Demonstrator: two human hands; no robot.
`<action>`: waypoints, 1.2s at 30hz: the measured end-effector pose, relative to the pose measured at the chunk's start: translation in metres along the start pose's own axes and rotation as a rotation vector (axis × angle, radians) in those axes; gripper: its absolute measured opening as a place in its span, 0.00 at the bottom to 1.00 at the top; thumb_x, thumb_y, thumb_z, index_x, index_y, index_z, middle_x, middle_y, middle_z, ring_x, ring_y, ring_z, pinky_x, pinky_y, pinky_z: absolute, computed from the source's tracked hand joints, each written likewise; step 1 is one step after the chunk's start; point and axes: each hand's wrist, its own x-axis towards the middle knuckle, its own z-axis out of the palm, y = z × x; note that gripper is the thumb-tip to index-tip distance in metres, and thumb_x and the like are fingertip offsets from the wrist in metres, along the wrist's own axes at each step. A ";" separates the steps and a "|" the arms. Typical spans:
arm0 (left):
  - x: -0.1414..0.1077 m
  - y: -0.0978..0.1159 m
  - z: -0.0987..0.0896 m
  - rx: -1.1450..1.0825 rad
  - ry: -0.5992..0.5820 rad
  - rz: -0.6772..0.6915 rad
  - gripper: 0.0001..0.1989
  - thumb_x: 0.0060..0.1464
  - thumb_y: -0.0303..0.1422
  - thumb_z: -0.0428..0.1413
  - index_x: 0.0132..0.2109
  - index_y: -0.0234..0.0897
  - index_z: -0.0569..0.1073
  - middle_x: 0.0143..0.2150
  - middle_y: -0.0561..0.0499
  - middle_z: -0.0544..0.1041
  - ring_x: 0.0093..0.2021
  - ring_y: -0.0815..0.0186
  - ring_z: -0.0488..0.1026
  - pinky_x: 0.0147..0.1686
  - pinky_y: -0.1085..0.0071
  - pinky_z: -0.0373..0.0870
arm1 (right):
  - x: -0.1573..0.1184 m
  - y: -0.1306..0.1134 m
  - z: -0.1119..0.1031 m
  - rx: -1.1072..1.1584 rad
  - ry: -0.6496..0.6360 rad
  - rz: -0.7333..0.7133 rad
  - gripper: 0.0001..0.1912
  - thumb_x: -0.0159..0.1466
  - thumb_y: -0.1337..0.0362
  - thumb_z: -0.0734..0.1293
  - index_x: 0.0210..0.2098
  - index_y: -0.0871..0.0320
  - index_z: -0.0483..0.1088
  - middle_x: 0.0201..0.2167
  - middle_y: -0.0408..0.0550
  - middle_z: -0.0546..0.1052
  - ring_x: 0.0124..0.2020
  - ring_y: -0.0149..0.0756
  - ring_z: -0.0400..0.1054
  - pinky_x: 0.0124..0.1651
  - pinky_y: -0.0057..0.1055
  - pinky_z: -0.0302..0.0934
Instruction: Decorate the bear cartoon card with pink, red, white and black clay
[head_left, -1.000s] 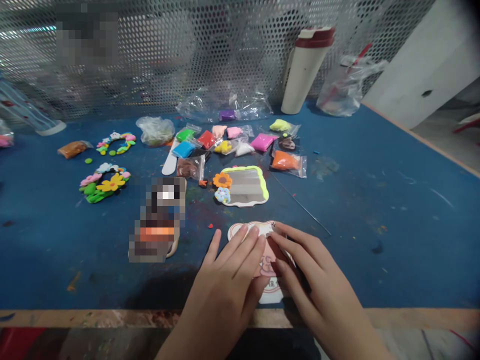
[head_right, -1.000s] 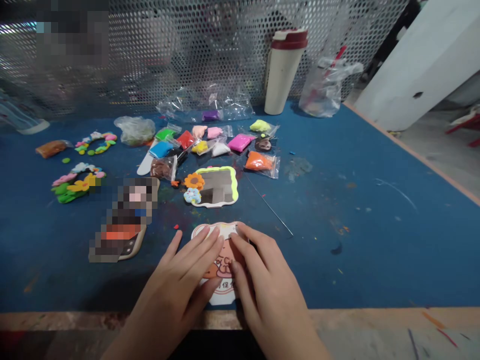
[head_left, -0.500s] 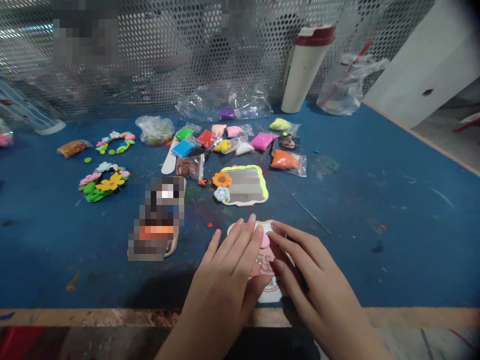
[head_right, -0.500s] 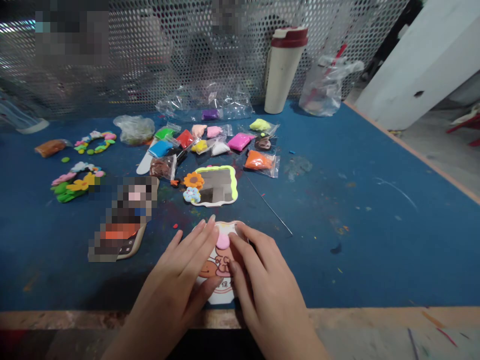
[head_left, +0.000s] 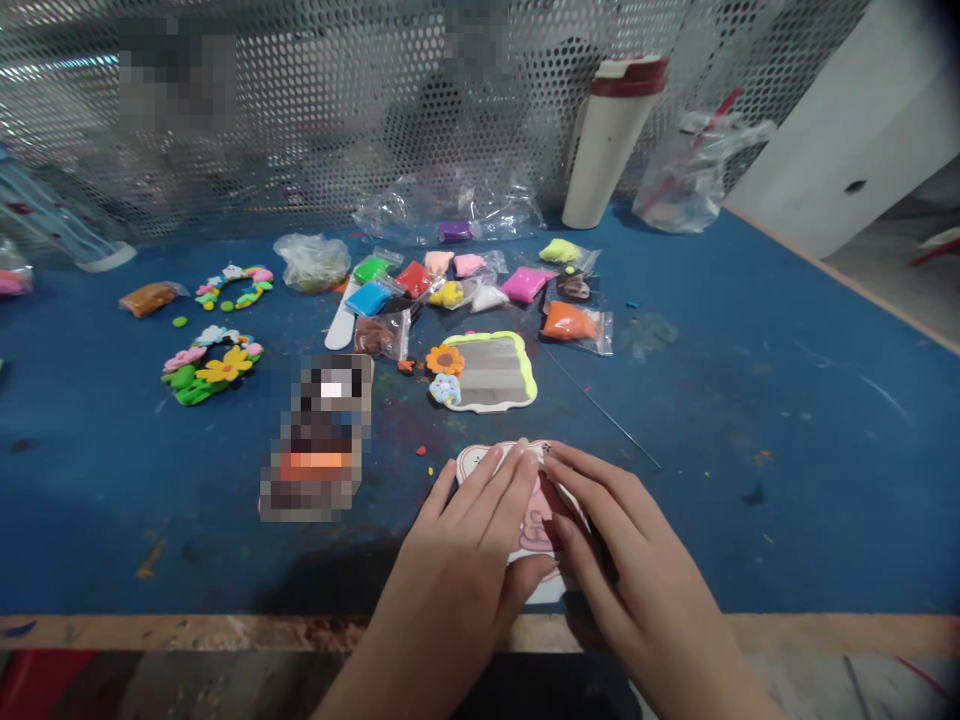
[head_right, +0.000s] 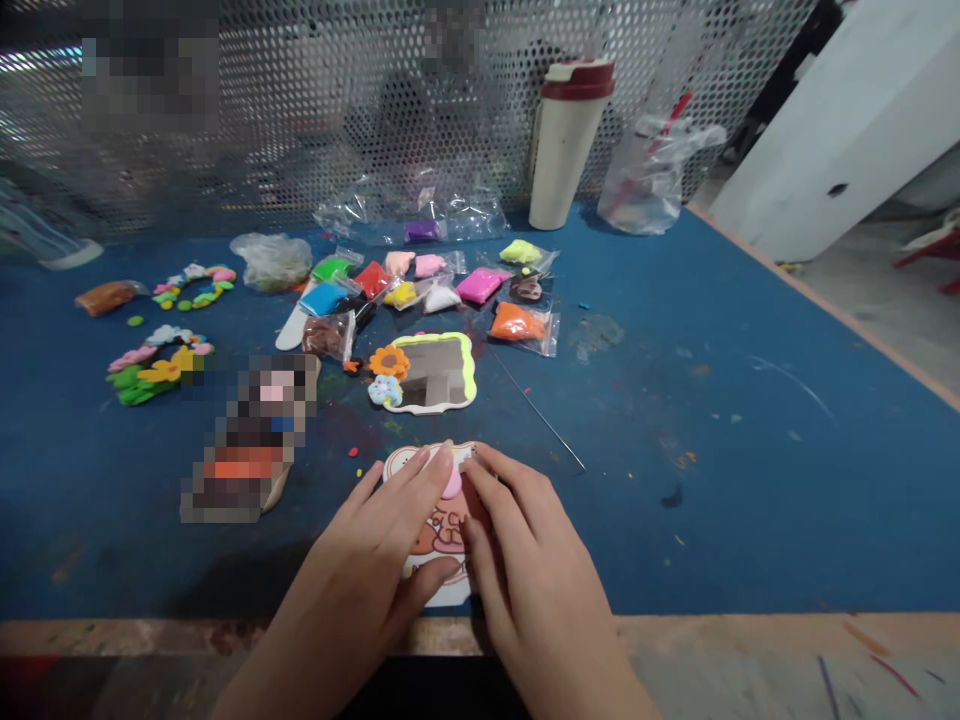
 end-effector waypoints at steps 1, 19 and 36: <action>0.000 0.000 0.000 -0.002 0.003 0.001 0.27 0.66 0.42 0.40 0.65 0.28 0.56 0.65 0.44 0.63 0.64 0.57 0.61 0.57 0.50 0.65 | 0.000 0.000 0.000 0.001 0.002 0.001 0.18 0.68 0.67 0.57 0.57 0.57 0.62 0.57 0.54 0.67 0.58 0.39 0.61 0.56 0.40 0.64; 0.000 -0.001 -0.001 0.012 0.026 0.027 0.29 0.65 0.45 0.41 0.65 0.27 0.55 0.66 0.42 0.62 0.64 0.56 0.61 0.58 0.54 0.62 | -0.001 -0.001 -0.002 0.041 0.009 0.030 0.18 0.68 0.67 0.58 0.57 0.56 0.61 0.56 0.53 0.68 0.58 0.38 0.62 0.56 0.39 0.64; -0.002 0.000 0.001 0.001 0.068 0.039 0.33 0.63 0.51 0.39 0.62 0.27 0.59 0.65 0.37 0.62 0.65 0.55 0.59 0.58 0.55 0.63 | -0.002 -0.001 -0.002 0.026 0.018 0.019 0.18 0.68 0.67 0.57 0.57 0.57 0.62 0.56 0.55 0.69 0.57 0.40 0.63 0.55 0.42 0.65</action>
